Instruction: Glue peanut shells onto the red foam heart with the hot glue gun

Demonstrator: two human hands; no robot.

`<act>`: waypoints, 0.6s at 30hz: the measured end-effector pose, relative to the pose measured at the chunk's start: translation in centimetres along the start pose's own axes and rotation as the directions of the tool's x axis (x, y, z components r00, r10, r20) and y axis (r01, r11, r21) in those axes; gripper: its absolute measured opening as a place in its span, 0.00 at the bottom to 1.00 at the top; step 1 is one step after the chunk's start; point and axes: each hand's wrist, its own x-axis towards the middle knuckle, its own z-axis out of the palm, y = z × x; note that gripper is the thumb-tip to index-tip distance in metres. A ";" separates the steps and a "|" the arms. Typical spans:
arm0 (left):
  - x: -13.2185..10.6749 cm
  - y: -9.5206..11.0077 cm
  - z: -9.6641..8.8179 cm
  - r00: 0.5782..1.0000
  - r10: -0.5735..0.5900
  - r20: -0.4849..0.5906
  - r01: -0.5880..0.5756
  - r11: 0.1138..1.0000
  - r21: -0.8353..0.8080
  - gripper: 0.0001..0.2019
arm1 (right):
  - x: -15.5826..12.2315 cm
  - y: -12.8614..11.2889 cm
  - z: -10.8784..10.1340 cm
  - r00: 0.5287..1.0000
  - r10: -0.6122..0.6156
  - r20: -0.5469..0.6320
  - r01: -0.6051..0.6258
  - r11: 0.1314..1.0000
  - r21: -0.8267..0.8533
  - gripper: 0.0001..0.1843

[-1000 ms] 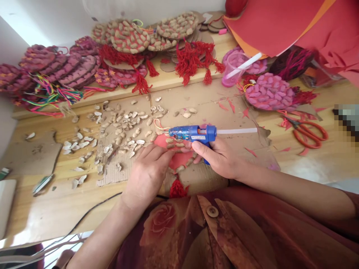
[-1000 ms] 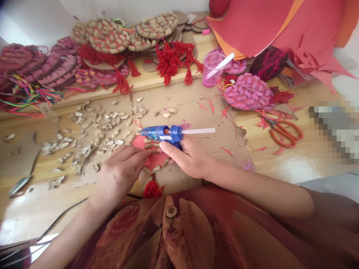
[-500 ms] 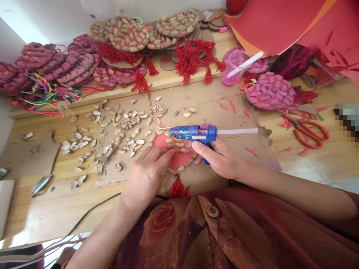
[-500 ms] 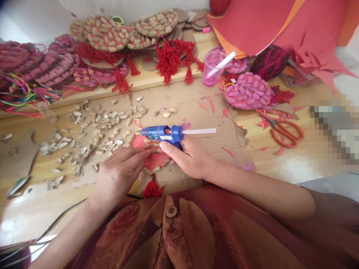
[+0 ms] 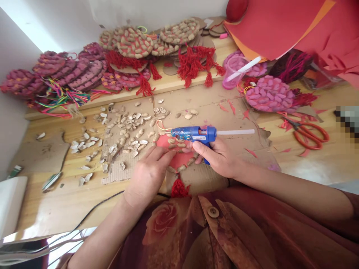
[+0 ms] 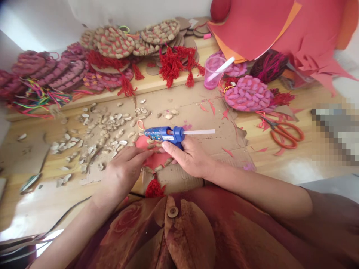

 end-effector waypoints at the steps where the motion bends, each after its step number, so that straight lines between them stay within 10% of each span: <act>1: -0.1 -0.1 -0.1 1.000 -0.011 -0.021 0.011 1.000 -0.016 0.14 | 0.0 0.0 0.0 1.000 0.004 0.008 -0.004 1.000 0.024 0.16; 6: -1.0 -0.6 -0.8 0.971 -0.141 -0.193 0.135 0.990 -0.041 0.13 | 0.2 0.0 0.1 1.000 0.014 -0.018 -0.012 0.993 0.113 0.17; 18: -2.0 0.4 -0.2 0.974 -0.158 -0.162 0.141 0.984 -0.108 0.08 | 0.6 0.3 -0.1 0.999 0.007 -0.050 0.001 0.988 0.154 0.18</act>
